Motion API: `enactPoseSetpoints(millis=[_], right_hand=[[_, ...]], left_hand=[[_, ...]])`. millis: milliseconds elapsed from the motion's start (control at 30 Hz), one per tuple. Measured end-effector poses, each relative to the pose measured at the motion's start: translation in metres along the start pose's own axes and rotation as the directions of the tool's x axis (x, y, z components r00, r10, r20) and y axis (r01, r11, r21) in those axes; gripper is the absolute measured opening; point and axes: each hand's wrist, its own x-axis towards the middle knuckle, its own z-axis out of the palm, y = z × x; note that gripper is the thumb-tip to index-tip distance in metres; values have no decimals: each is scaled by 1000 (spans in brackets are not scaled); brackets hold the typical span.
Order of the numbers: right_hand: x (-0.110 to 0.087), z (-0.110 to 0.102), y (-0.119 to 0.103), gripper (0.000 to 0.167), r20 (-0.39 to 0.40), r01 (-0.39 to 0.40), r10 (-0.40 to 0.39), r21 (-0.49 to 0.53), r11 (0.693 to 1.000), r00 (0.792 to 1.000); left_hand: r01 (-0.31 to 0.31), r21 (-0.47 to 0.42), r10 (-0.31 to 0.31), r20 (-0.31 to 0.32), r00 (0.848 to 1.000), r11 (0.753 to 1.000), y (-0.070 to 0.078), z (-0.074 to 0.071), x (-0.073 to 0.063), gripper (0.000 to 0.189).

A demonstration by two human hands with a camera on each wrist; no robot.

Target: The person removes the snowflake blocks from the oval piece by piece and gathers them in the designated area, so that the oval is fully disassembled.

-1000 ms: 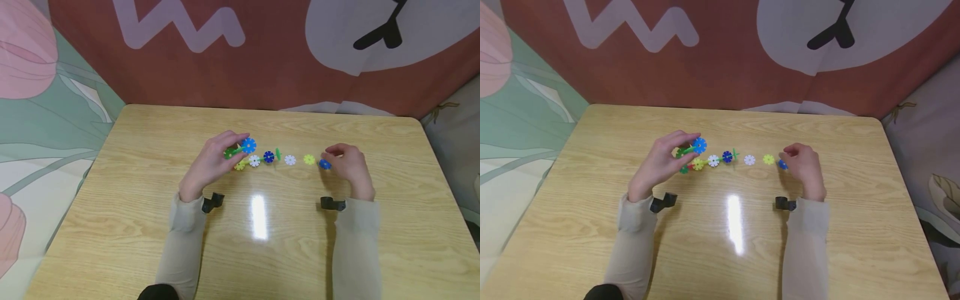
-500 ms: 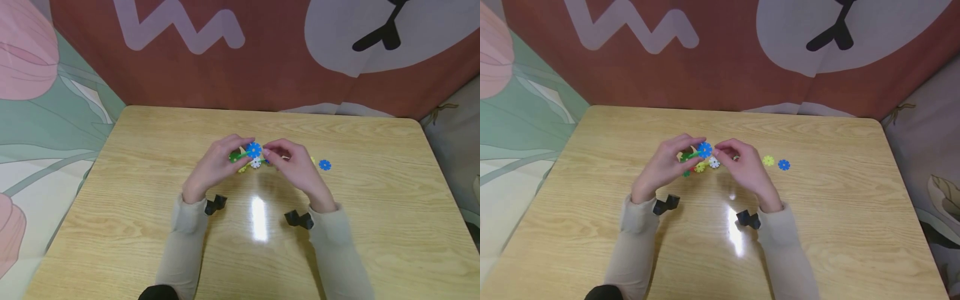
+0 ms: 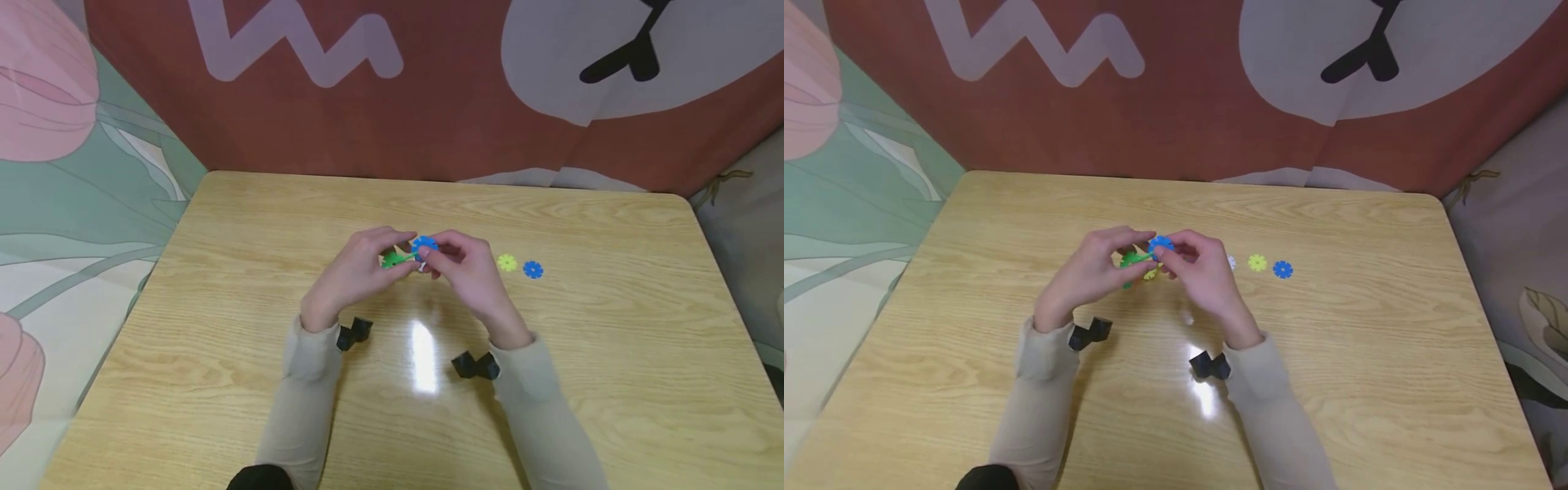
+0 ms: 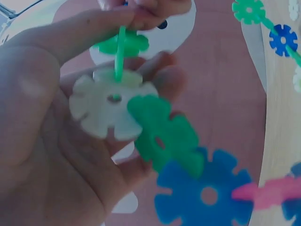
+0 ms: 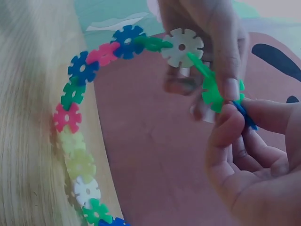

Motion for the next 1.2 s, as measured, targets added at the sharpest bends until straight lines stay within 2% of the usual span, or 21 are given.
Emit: enactPoseSetpoints(millis=[100, 233, 333, 500, 700, 933, 1200], right_hand=[[0, -1, 0, 19, 18, -15, 15, 38, 999, 1000], [1, -3, 0, 19, 57, -34, 30, 58, 998, 998], [1, -5, 0, 20, 99, -48, 44, 43, 998, 994], [1, -7, 0, 19, 148, -56, 52, 19, 998, 988], [0, -7, 0, 17, 121, -39, 39, -1, 999, 992], [0, -4, -1, 15, 69, -75, 76, -28, 997, 995], [-1, -1, -5, 15, 34, -77, 79, -63, 995, 996]], left_hand=[[27, -9, -26, 42, 999, 1000, -2, -1, 0, 24], [-8, 26, 6, 62, 998, 1000, -3, -2, -1, 19], [-26, 52, 22, 69, 997, 998, -2, -2, -1, 18], [-12, 50, 8, 79, 997, 999, -3, -2, -2, 17], [-44, 49, 41, 55, 998, 998, -3, -2, -2, 19], [-86, 39, 85, 22, 996, 996, -2, 0, -2, 20], [-99, 43, 99, 4, 995, 994, -1, 0, -2, 19]])
